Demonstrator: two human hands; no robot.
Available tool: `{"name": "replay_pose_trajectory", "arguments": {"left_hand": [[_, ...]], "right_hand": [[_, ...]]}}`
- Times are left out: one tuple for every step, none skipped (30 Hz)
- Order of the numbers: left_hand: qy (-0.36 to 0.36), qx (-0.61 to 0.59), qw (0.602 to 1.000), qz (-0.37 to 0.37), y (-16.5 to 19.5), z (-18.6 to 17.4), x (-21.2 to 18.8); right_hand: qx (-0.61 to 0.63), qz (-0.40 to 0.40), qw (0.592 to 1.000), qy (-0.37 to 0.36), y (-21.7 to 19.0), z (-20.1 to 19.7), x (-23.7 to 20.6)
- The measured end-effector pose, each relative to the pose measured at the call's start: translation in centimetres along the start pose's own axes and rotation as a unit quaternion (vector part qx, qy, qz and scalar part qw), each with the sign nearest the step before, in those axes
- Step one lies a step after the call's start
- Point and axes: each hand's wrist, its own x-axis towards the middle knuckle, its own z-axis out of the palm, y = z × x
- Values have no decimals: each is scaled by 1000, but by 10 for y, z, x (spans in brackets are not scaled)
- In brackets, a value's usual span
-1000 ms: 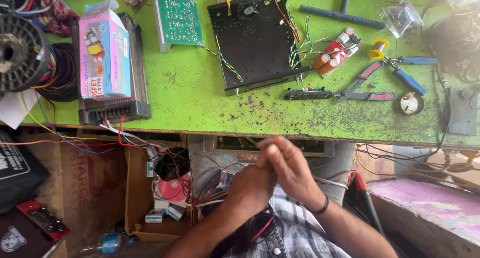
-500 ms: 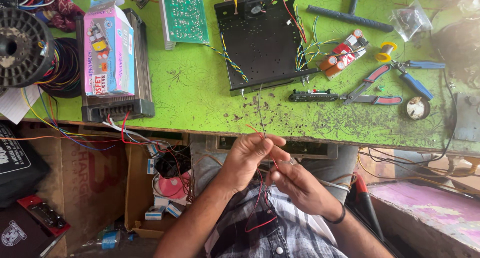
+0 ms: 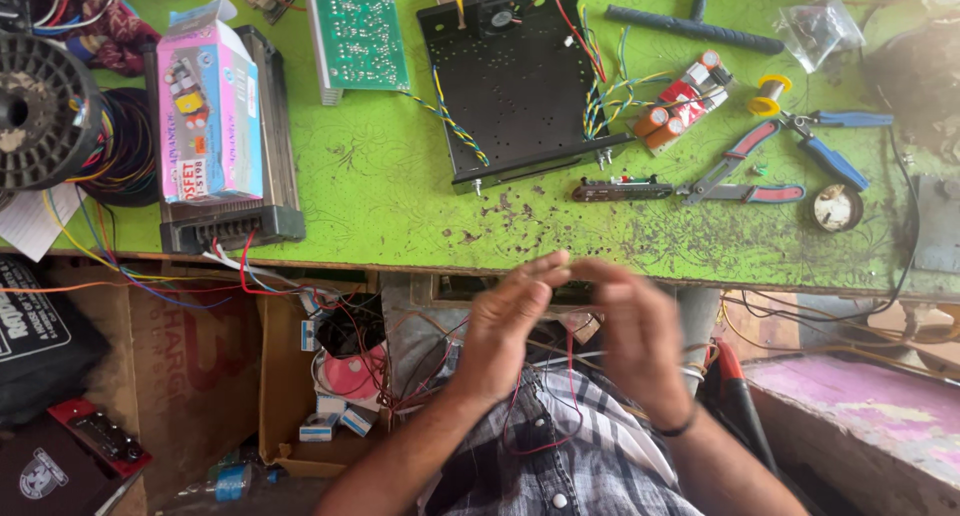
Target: The person handles a black electronic chassis and a small circuit board, then strips and solders wires to the board. The person uses a wire stripper and a soldering iron to connect wires to the circuit board.
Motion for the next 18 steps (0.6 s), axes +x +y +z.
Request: {"name": "replay_pose_trajectory", "arguments": {"left_hand": [[-4, -35, 999, -27, -6, 6, -3], [7, -22, 999, -24, -11, 9, -4], [18, -8, 1000, -20, -16, 11, -5], [29, 6, 999, -14, -19, 11, -6], [29, -11, 999, -18, -21, 10, -5], [33, -29, 999, -25, -22, 8, -5], [38, -47, 998, -32, -22, 7, -5], [40, -45, 997, -40, -20, 5, -4], [41, -42, 997, -47, -19, 3, -2], [42, -40, 997, -55, -17, 1, -1], [44, -50, 996, -56, -14, -2, 1], [45, -60, 996, -57, -12, -4, 3], [45, -70, 995, -56, -9, -7, 4], [46, -62, 996, -44, -7, -10, 5], [46, -54, 997, -32, -5, -13, 5], [49, -46, 998, -21, -3, -16, 5], [35, -25, 999, -20, -1, -19, 4], [20, -5, 1000, -19, 1, -21, 2]], "right_hand": [[-77, 30, 996, -44, -1, 7, -1], [-80, 39, 995, -51, -2, 12, -1], [-83, 47, 994, -57, -2, 17, -1], [-86, 53, 993, -65, -2, 22, -1], [-116, 5, 990, -79, -2, 25, -1], [-145, -39, 984, -96, -2, 28, -2], [-173, -82, 975, -114, -2, 30, -4], [-132, -41, 983, -122, -2, 32, -5], [-92, 0, 988, -128, -1, 33, -6], [-51, 42, 989, -135, -1, 33, -8], [-79, 31, 986, -142, -1, 32, -9], [-106, 20, 983, -149, -1, 31, -10], [-133, 8, 979, -155, 0, 29, -11], [-135, 2, 976, -171, -1, 27, -10], [-137, -4, 973, -187, -1, 24, -10], [-138, -9, 969, -204, -3, 21, -9], [-159, -26, 966, -201, -5, 17, -7], [-179, -42, 963, -198, -7, 14, -5]]}}
